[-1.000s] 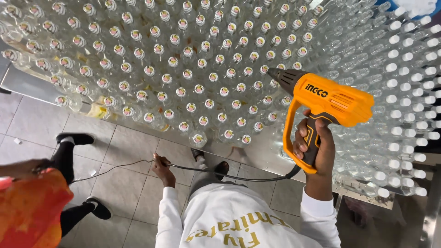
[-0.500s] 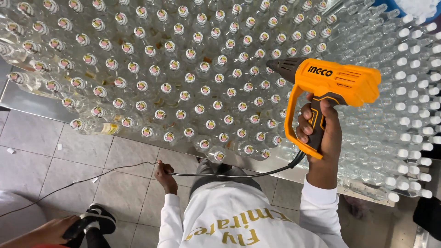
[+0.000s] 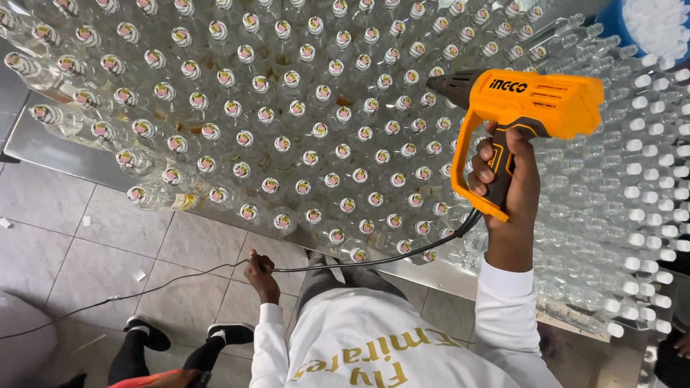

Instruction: Using an industrial heat gun to shrink-wrap plastic seals onto the caps of numerous bottles arranged on a production table.

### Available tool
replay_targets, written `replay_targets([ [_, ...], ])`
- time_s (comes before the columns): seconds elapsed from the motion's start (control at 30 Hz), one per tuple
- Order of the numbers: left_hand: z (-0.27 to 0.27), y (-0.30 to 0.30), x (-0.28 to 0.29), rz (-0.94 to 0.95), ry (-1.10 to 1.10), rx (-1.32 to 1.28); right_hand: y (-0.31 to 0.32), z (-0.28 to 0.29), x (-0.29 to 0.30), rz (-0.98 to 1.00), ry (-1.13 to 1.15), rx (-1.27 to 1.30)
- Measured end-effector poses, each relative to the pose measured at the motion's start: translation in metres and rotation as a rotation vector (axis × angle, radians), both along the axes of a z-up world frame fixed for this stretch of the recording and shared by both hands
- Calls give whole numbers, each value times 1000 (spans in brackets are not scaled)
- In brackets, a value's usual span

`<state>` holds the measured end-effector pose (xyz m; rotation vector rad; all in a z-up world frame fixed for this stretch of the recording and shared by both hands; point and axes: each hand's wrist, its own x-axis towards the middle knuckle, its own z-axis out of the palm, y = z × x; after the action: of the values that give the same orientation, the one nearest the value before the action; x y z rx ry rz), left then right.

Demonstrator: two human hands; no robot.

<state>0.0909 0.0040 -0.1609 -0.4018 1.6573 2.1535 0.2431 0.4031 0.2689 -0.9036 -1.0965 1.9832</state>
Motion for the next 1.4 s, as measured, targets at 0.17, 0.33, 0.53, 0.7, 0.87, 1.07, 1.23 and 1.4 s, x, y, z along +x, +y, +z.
replay_targets([
  [0.17, 1, 2, 2, 10, -6, 21, 11, 4, -18, 57, -15, -22],
  [0.33, -10, -7, 7, -15, 61, 65, 27, 3, -29, 73, -8, -14],
  [0.53, 23, -7, 6, 7, 103, 92, 51, 3, -42, 26, -4, -5],
  [0.7, 73, -5, -7, 25, 115, 75, 60, 20, -57, -9, 13, -85],
  [0.87, 104, -15, -22, 18, 122, 135, 77, 27, -61, 41, -2, -116],
  [1.07, 152, -34, -40, -127, 288, 188, 99, 39, -74, 152, -81, -31],
  [1.23, 192, -44, -51, -340, 323, 216, 130, 30, -92, 262, -56, 61],
  [1.4, 231, -36, -44, -369, 337, 275, 162, 20, -121, 318, -52, 56],
])
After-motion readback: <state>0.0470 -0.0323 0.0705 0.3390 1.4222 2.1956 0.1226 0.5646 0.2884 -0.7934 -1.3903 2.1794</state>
